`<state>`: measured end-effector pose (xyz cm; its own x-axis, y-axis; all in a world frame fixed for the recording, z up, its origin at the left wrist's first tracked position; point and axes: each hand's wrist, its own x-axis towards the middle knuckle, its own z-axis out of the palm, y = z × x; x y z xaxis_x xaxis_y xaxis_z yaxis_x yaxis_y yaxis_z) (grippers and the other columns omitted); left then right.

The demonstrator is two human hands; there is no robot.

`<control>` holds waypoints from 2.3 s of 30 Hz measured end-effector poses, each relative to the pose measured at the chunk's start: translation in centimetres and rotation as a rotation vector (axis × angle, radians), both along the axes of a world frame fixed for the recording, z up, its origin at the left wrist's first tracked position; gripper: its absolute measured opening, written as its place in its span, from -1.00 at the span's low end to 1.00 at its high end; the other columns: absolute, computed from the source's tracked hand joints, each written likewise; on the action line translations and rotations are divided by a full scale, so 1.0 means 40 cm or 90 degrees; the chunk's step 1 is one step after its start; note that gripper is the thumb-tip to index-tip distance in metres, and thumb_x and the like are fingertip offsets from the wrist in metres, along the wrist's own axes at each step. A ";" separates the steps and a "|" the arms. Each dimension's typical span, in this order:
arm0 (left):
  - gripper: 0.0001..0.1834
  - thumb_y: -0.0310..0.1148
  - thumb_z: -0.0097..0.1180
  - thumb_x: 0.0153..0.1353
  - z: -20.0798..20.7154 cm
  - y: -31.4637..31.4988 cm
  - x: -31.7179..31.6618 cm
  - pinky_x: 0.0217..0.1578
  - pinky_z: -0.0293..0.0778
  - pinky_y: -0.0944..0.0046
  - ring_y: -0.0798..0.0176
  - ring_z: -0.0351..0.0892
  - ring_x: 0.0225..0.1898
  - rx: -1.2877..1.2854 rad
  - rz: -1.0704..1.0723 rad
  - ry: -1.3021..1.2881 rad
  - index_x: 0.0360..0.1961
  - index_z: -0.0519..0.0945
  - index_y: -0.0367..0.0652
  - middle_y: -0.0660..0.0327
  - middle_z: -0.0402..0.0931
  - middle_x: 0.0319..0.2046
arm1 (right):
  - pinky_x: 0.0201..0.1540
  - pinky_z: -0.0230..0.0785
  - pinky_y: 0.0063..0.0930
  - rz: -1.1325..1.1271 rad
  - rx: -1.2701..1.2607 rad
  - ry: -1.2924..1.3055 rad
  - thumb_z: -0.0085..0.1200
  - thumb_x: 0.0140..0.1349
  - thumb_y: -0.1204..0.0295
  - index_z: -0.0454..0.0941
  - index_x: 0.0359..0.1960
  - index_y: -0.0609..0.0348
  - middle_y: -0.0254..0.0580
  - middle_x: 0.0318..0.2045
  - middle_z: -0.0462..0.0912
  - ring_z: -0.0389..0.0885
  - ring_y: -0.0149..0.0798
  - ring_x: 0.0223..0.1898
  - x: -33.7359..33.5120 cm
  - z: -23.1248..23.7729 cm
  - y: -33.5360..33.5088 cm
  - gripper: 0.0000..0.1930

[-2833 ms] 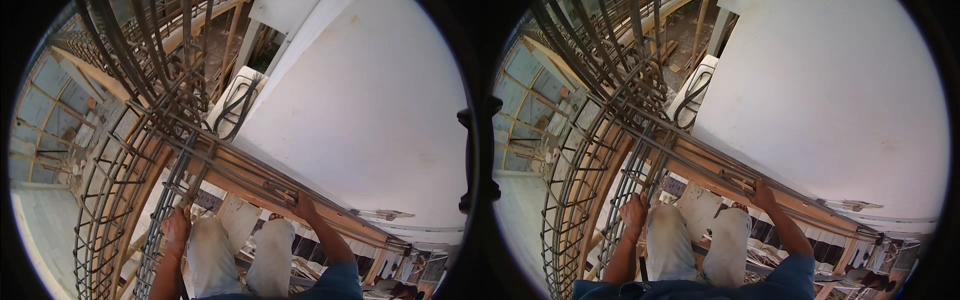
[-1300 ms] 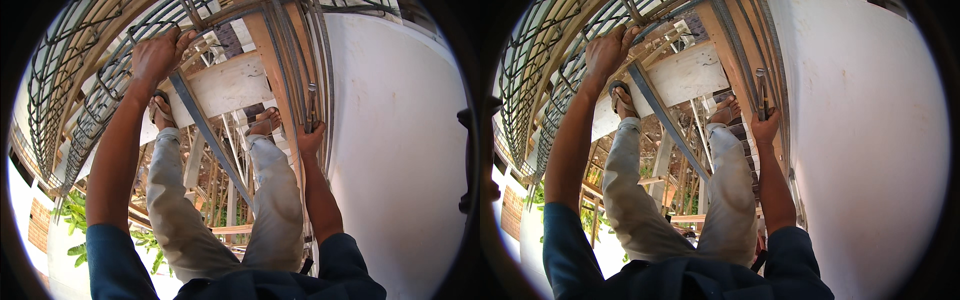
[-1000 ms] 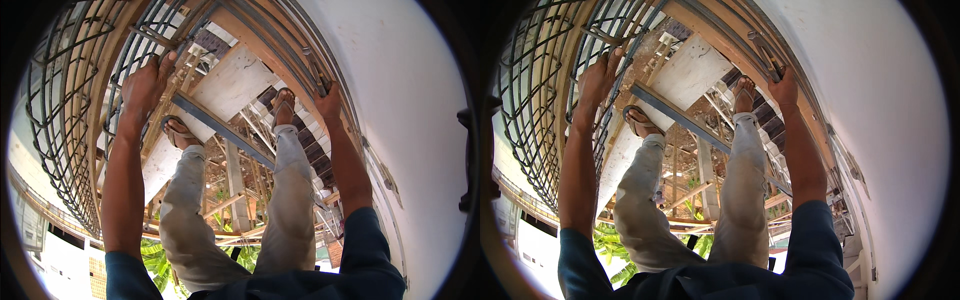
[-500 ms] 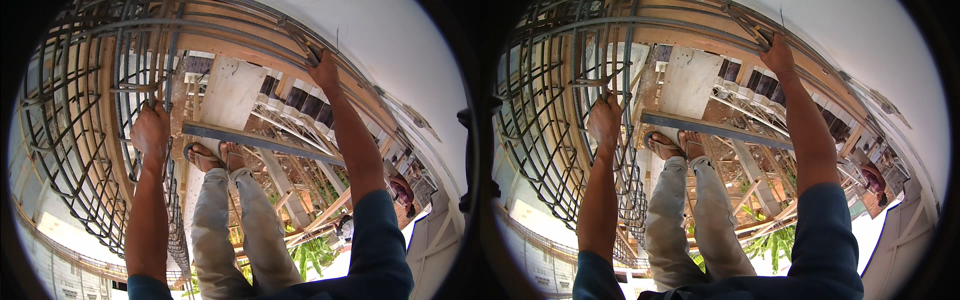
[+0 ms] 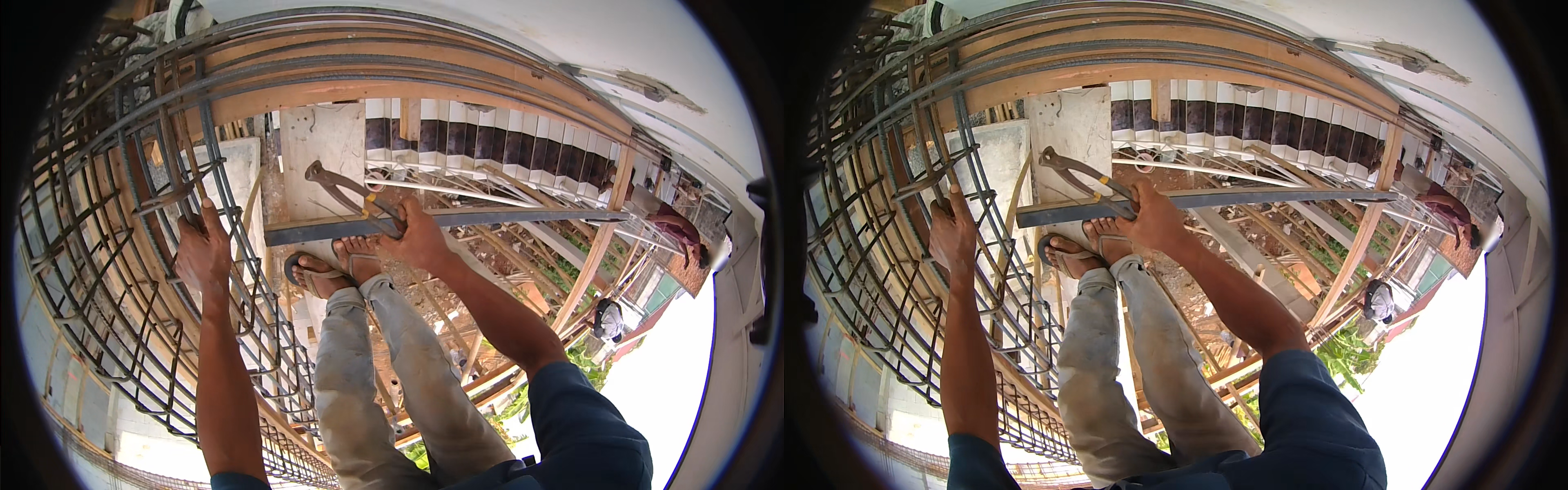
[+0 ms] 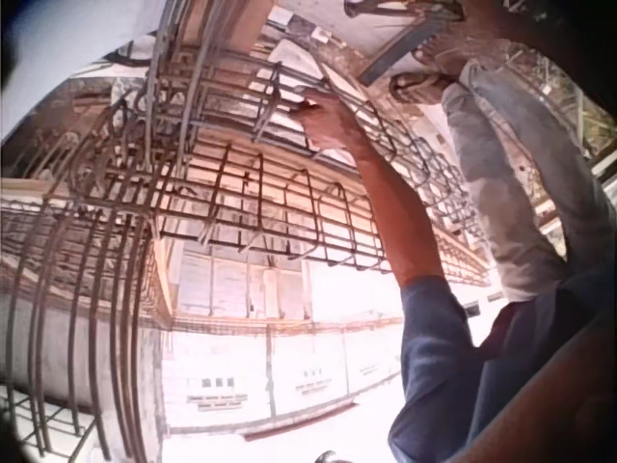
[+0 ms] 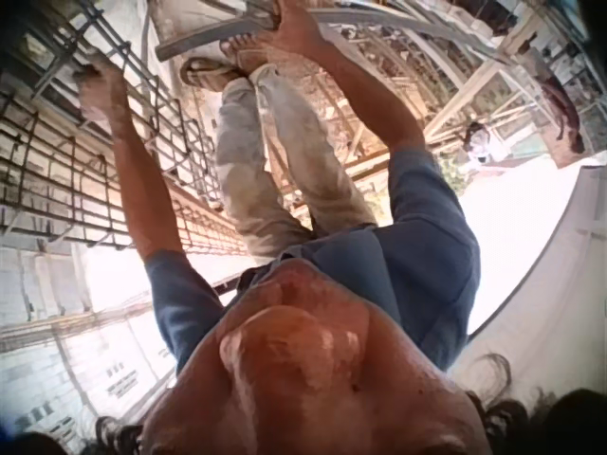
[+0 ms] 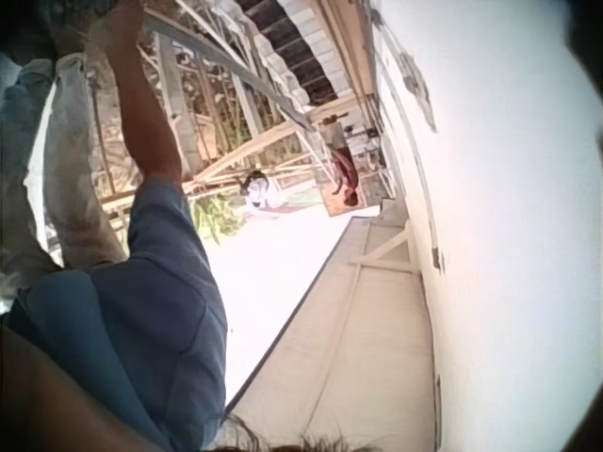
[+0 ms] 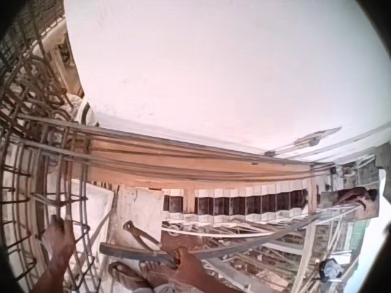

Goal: The person positions and secures steel rebar rods into a rebar cage on a construction site. They use a hammer to tap the rods into place and adjust the cage structure while standing on wooden formwork.

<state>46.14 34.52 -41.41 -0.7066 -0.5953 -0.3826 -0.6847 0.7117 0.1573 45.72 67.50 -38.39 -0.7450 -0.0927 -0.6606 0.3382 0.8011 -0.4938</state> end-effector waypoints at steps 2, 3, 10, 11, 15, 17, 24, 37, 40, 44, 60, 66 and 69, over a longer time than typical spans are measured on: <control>-0.27 0.27 -0.35 0.32 0.010 -0.003 0.015 -0.19 0.46 -0.06 -0.22 0.61 -0.22 0.054 -0.003 0.136 0.00 0.45 -0.25 -0.14 0.61 -0.29 | -0.49 0.36 -0.30 -0.091 -0.054 -0.026 0.34 -0.06 0.30 0.18 -0.29 0.17 -0.14 -0.61 0.39 0.46 -0.12 -0.59 0.057 0.021 -0.132 -0.48; -0.20 0.32 -0.39 0.30 0.015 -0.006 0.013 -0.12 0.45 -0.03 -0.19 0.60 -0.16 0.100 0.006 0.203 0.15 0.32 -0.24 -0.12 0.56 -0.13 | -0.49 0.36 -0.28 -0.105 -0.109 -0.012 0.33 -0.04 0.28 0.19 -0.29 0.18 -0.14 -0.62 0.39 0.48 -0.11 -0.59 0.063 0.036 -0.202 -0.49; -0.35 0.08 -0.11 0.35 0.215 -0.047 0.034 0.22 0.25 0.07 0.06 0.37 0.18 0.815 0.327 0.304 0.11 0.44 -0.37 -0.09 0.44 0.08 | -0.29 0.52 -0.18 0.106 -0.272 0.191 0.21 -0.05 0.43 0.30 -0.17 0.42 0.20 -0.23 0.42 0.56 0.09 -0.17 0.025 0.184 -0.568 -0.54; -0.41 0.04 -0.07 0.34 0.244 -0.068 0.039 0.17 0.32 0.08 0.08 0.44 0.12 0.785 0.396 0.244 0.03 0.48 -0.35 -0.07 0.49 0.01 | -0.27 0.51 -0.16 0.159 -0.252 0.220 0.21 -0.03 0.39 0.30 -0.17 0.42 0.21 -0.20 0.41 0.55 0.09 -0.17 0.036 0.209 -0.578 -0.54; -0.58 -0.06 0.01 0.34 0.288 -0.094 0.100 -0.07 0.53 0.20 0.18 0.58 -0.10 0.781 0.555 0.176 -0.17 0.55 -0.28 0.07 0.59 -0.24 | -0.18 0.49 -0.08 0.235 -0.330 0.052 0.12 0.10 0.29 0.32 -0.16 0.42 0.32 -0.11 0.37 0.52 0.16 -0.19 0.087 0.250 -0.576 -0.57; -0.62 -0.08 -0.01 0.37 0.277 -0.072 0.139 -0.16 0.56 0.25 0.23 0.59 -0.19 0.868 0.589 0.184 -0.21 0.54 -0.23 0.13 0.58 -0.31 | -0.16 0.47 -0.09 0.144 -0.343 -0.031 0.01 0.21 0.27 0.33 -0.16 0.39 0.35 -0.13 0.36 0.50 0.17 -0.21 0.113 0.239 -0.565 -0.63; -0.56 -0.05 -0.10 0.41 0.219 -0.003 0.138 -0.28 0.51 0.29 0.30 0.53 -0.38 0.630 0.582 0.265 -0.11 0.47 -0.31 0.20 0.50 -0.45 | -0.11 0.47 -0.25 -0.211 -0.546 -0.101 0.00 0.35 0.31 0.46 -0.15 0.33 0.04 -0.20 0.50 0.56 -0.08 -0.15 0.194 0.132 -0.486 -0.73; -0.48 0.00 -0.07 0.38 0.067 -0.024 0.112 0.13 0.22 0.07 0.02 0.44 0.03 0.153 0.014 0.088 0.02 0.52 -0.29 -0.02 0.51 -0.06 | 0.18 0.21 0.06 0.325 0.231 -0.003 0.20 -0.04 0.43 0.45 0.00 0.11 -0.05 -0.03 0.51 0.43 0.01 0.12 0.186 -0.422 0.111 -0.52; -0.62 -0.16 -0.07 0.40 0.038 -0.015 0.113 0.19 0.06 -0.06 -0.08 0.40 0.02 -0.015 -0.261 0.121 -0.06 0.55 -0.28 -0.03 0.52 -0.12 | 0.21 0.22 -0.03 0.364 0.214 -0.060 0.25 -0.08 0.40 0.47 -0.02 0.10 -0.04 -0.08 0.55 0.46 0.03 0.11 0.132 -0.409 0.124 -0.51; -0.68 -0.19 -0.05 0.38 0.027 -0.018 0.119 0.09 0.12 -0.01 -0.06 0.43 -0.10 -0.015 -0.288 0.168 -0.20 0.56 -0.26 0.03 0.50 -0.22 | 0.20 0.24 -0.03 0.316 0.264 0.063 0.23 -0.05 0.37 0.48 -0.05 0.07 -0.09 -0.06 0.54 0.47 -0.01 0.09 0.013 -0.381 0.187 -0.55; -0.74 -0.27 -0.01 0.36 0.011 -0.017 0.132 0.09 0.15 -0.05 -0.08 0.44 -0.08 -0.086 -0.312 0.174 -0.23 0.56 -0.29 0.04 0.52 -0.17 | 0.06 0.39 -0.16 0.126 0.422 0.132 0.39 -0.09 0.16 0.51 0.00 0.13 -0.01 -0.10 0.60 0.56 0.06 -0.02 -0.460 -0.364 0.505 -0.40; -0.73 -0.26 -0.05 0.39 0.019 -0.036 0.144 0.12 0.14 -0.02 -0.02 0.41 -0.06 -0.044 -0.326 0.125 -0.19 0.55 -0.26 0.07 0.51 -0.17 | 0.05 0.40 -0.16 0.153 0.390 0.178 0.37 -0.05 0.15 0.50 0.00 0.20 0.07 -0.11 0.59 0.54 0.05 0.01 -0.485 -0.377 0.522 -0.40; -0.68 -0.19 -0.07 0.40 0.012 -0.039 0.150 0.14 0.12 -0.02 -0.02 0.39 -0.04 -0.059 -0.258 0.063 -0.18 0.55 -0.26 0.06 0.50 -0.19 | 0.10 0.37 -0.10 0.151 0.484 0.185 0.36 -0.04 0.16 0.41 0.13 0.15 0.13 -0.01 0.53 0.50 0.13 0.06 -0.473 -0.409 0.518 -0.31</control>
